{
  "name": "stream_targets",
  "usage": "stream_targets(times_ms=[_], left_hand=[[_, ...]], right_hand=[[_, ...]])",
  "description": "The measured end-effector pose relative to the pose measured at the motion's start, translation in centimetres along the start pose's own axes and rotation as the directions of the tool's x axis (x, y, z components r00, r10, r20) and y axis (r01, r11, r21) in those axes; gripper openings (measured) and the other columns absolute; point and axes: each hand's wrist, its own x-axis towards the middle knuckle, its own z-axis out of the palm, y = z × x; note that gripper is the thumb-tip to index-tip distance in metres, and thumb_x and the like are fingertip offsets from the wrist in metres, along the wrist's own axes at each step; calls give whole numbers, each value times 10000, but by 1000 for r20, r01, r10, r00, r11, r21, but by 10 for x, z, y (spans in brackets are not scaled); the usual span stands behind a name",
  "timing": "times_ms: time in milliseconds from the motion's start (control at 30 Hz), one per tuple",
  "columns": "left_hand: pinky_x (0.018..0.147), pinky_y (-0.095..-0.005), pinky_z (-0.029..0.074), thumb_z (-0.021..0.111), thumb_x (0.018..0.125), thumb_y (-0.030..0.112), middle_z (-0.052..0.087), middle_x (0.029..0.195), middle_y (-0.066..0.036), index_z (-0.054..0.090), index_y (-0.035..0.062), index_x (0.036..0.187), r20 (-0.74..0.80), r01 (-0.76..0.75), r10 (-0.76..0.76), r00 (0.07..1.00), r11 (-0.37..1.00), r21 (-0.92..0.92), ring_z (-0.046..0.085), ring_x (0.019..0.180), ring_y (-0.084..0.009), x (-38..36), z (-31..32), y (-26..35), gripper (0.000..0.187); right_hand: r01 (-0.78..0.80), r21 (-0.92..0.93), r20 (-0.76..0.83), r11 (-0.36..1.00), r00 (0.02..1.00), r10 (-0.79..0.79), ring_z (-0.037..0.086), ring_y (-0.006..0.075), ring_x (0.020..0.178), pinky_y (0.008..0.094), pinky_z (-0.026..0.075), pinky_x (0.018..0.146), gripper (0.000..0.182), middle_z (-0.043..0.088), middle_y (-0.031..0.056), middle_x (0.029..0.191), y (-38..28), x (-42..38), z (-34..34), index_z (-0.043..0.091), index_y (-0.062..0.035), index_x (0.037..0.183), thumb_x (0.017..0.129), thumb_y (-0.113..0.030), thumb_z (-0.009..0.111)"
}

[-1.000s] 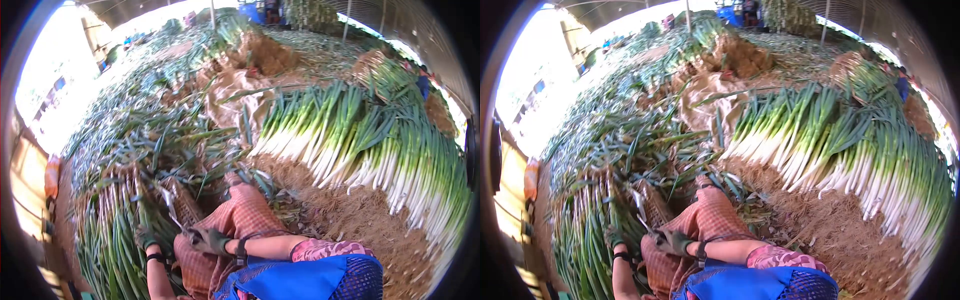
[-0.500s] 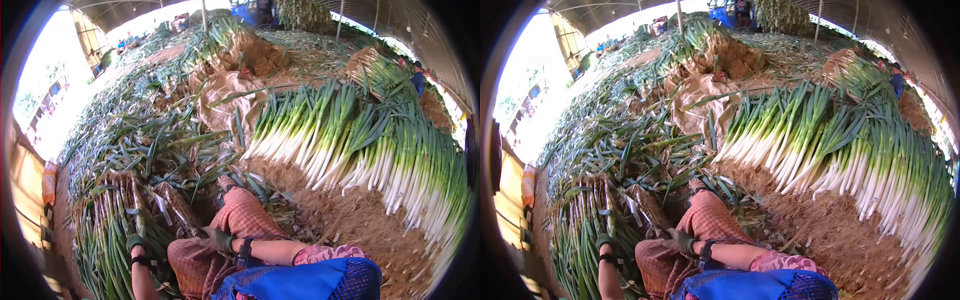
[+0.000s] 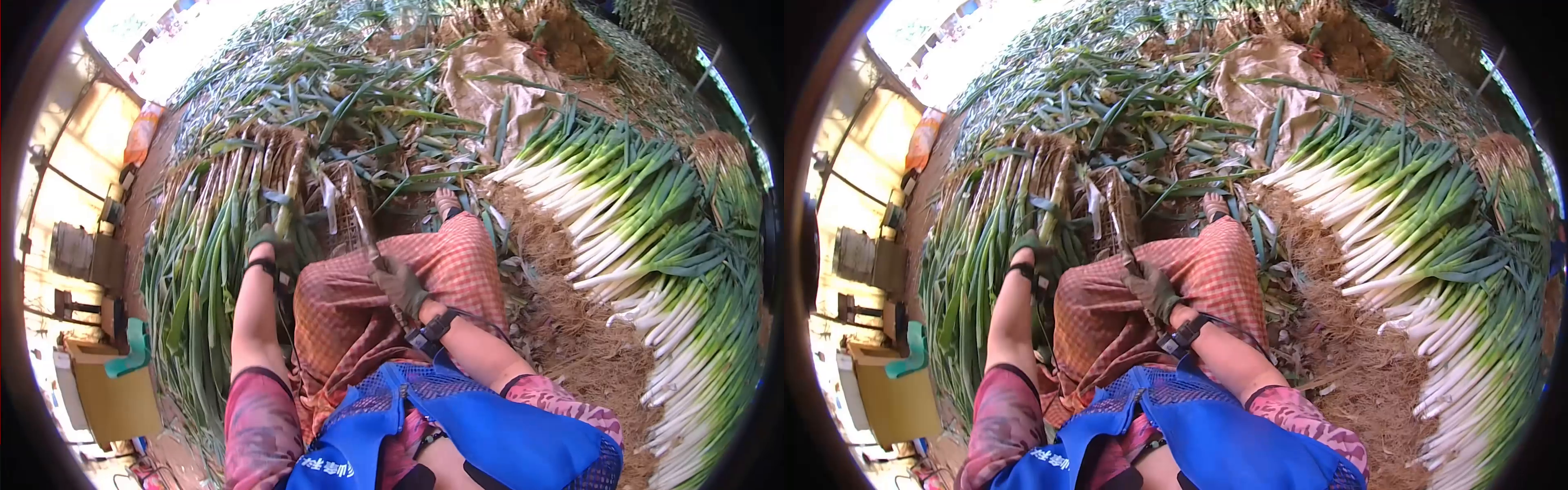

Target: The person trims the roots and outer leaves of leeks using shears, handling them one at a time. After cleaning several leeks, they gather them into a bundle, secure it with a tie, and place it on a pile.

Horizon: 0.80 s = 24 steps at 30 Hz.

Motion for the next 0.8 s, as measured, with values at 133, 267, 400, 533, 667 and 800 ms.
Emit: stream_targets(times_ms=[133, 267, 400, 533, 667, 800], left_hand=[[723, -327, 508, 795, 714, 452, 706, 861, -78, 715, 0, 1039, 259, -83, 182, 949, 933, -351, 660, 789, -168, -17, 0, -23, 562], [710, -301, 490, 744, 782, 455, 698, 866, -54, 712, -2, 1027, 259, -114, 308, 916, 816, -566, 634, 777, -146, -126, -66, -2, 519], [668, -288, 485, 684, 838, 493, 660, 806, -33, 690, -7, 1046, 83, -245, 403, 911, 694, -677, 607, 735, -113, -181, -105, 33, 541], [687, -363, 501, 611, 790, 670, 673, 828, -103, 680, -29, 1025, 68, -258, 314, 947, 871, -419, 643, 753, -196, -126, -96, 68, 741], [774, -375, 516, 634, 760, 631, 720, 963, -146, 704, -2, 1071, 196, -103, 152, 969, 965, -241, 687, 854, -232, -55, -34, 51, 709], [788, -321, 521, 712, 805, 455, 715, 1061, -117, 672, 49, 1184, 412, 97, -48, 910, 990, -98, 679, 879, -200, -65, 4, 44, 557]], right_hand=[[36, 231, -54, 972, 998, -24, 498, 39, 719, 202, 426, 656, 127, 546, -51, 827, -10, -9, -9, 580, -47, 1023, 934, -128, 621], [27, 217, -85, 976, 996, -9, 534, 57, 784, 215, 444, 726, 124, 578, -44, 869, -27, -17, -7, 594, -67, 1067, 946, -94, 592], [21, 380, 93, 925, 994, -60, 535, 82, 625, 228, 454, 579, 189, 593, -13, 775, -13, 4, -7, 607, -60, 1064, 1008, -210, 507], [-43, 194, -4, 980, 999, 45, 527, 86, 544, 237, 429, 504, 361, 572, -30, 667, -23, 22, -17, 629, -80, 894, 1034, -334, 415], [-149, 194, 94, 970, 987, 133, 528, 81, 566, 244, 437, 522, 277, 595, -17, 713, 13, 15, -17, 622, -72, 948, 992, -316, 499], [-206, -106, 119, 973, 969, 218, 504, 64, 667, 235, 440, 597, 162, 557, -35, 817, -33, -60, 22, 563, -75, 1075, 946, -174, 563]])
